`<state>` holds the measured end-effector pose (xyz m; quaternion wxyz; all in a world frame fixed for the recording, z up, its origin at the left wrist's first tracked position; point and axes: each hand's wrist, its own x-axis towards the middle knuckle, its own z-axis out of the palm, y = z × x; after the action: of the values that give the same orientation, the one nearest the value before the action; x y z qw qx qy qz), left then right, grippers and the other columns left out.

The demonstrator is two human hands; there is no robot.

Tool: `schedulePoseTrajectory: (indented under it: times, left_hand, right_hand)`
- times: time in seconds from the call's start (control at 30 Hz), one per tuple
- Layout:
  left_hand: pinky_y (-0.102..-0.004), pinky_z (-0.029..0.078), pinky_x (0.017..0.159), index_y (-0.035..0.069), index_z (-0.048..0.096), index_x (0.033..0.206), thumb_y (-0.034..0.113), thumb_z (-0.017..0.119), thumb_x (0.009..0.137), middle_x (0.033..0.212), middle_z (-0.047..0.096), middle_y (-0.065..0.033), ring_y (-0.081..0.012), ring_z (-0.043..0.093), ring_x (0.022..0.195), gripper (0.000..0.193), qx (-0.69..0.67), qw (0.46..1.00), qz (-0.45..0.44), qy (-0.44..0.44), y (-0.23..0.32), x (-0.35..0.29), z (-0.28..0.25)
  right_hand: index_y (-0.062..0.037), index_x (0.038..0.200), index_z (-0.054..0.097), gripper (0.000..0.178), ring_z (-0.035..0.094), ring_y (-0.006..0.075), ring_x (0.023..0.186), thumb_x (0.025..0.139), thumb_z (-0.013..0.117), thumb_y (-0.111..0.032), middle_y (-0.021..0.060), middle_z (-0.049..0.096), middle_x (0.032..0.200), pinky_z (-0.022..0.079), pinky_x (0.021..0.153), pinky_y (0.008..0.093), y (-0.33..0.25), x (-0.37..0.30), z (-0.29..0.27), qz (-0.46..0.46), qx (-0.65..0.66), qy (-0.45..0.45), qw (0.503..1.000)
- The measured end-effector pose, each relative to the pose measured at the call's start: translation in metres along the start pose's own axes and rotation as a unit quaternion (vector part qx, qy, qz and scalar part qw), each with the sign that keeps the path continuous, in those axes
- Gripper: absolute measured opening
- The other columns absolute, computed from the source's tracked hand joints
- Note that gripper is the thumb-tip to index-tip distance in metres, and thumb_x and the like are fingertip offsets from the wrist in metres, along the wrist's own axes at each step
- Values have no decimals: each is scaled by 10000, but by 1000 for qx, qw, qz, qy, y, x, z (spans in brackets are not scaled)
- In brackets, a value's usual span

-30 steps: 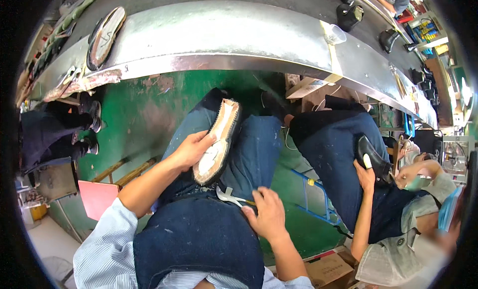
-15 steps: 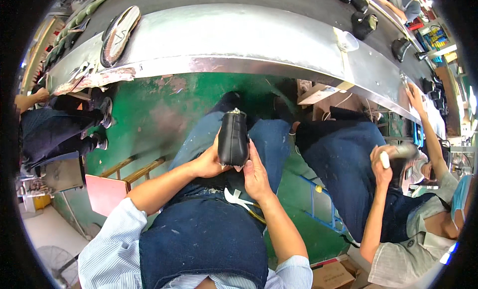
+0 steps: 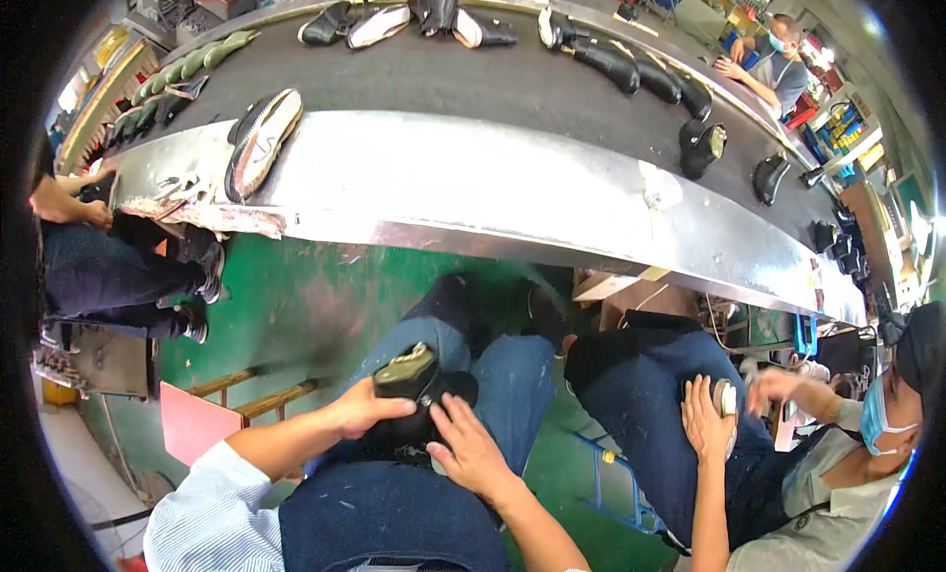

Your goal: Using lasting pliers to pull and hammer the shoe upper onto the last at a production line.

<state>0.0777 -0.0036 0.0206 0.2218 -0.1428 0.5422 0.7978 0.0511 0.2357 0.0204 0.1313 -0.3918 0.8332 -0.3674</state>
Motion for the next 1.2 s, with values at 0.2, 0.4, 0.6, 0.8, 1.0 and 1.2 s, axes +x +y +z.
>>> schedulePoseTrajectory:
  times: [0.2,0.4,0.6,0.8,1.0,1.2]
  left_hand:
    - [-398,443,1050,-27,429,1431,138,756,772,1358,564,-141,-239,556,1228,754,-121,990,51,55,44,-37,-25]
    - [-414,321,1139,-46,279,1499,63,748,790,1482,428,-191,-283,439,1361,857,100,940,324,-23,109,-48,-31]
    - [-441,370,1096,33,228,1529,72,784,720,1487,351,-320,-415,430,1365,983,332,827,443,-97,131,-9,0]
    - [-452,341,1138,-50,302,1461,184,808,697,1476,376,-291,-435,381,1382,946,437,830,298,-176,45,7,0]
    - [-471,291,1167,-32,219,1505,131,808,686,1530,314,-264,-419,329,1420,1021,464,831,266,-152,10,-3,4]
    - [-459,313,1157,-75,220,1485,125,802,679,1458,370,-322,-444,368,1383,1013,470,831,272,-121,7,-15,6]
  right_hand:
    - [-15,1174,629,397,622,355,1071,845,729,-214,181,635,1176,502,928,416,4,-36,-24,112,43,109,987]
    - [-20,1075,650,313,643,348,940,811,744,-159,162,656,1053,525,829,411,18,-81,-17,230,60,114,965]
    - [-6,1075,639,284,631,370,999,805,709,-61,191,638,1087,516,862,410,8,-64,-39,171,38,188,966]
    - [-15,1026,645,248,611,361,986,794,724,-53,180,618,1110,506,851,417,-13,-16,-65,71,53,234,968]
    - [-34,1012,653,346,586,335,1024,719,808,-135,132,606,1145,486,856,430,-28,7,-56,-32,23,155,987]
    - [-20,997,675,288,569,283,1072,739,715,-141,98,621,1140,465,860,424,-48,24,-45,-137,-135,79,978]
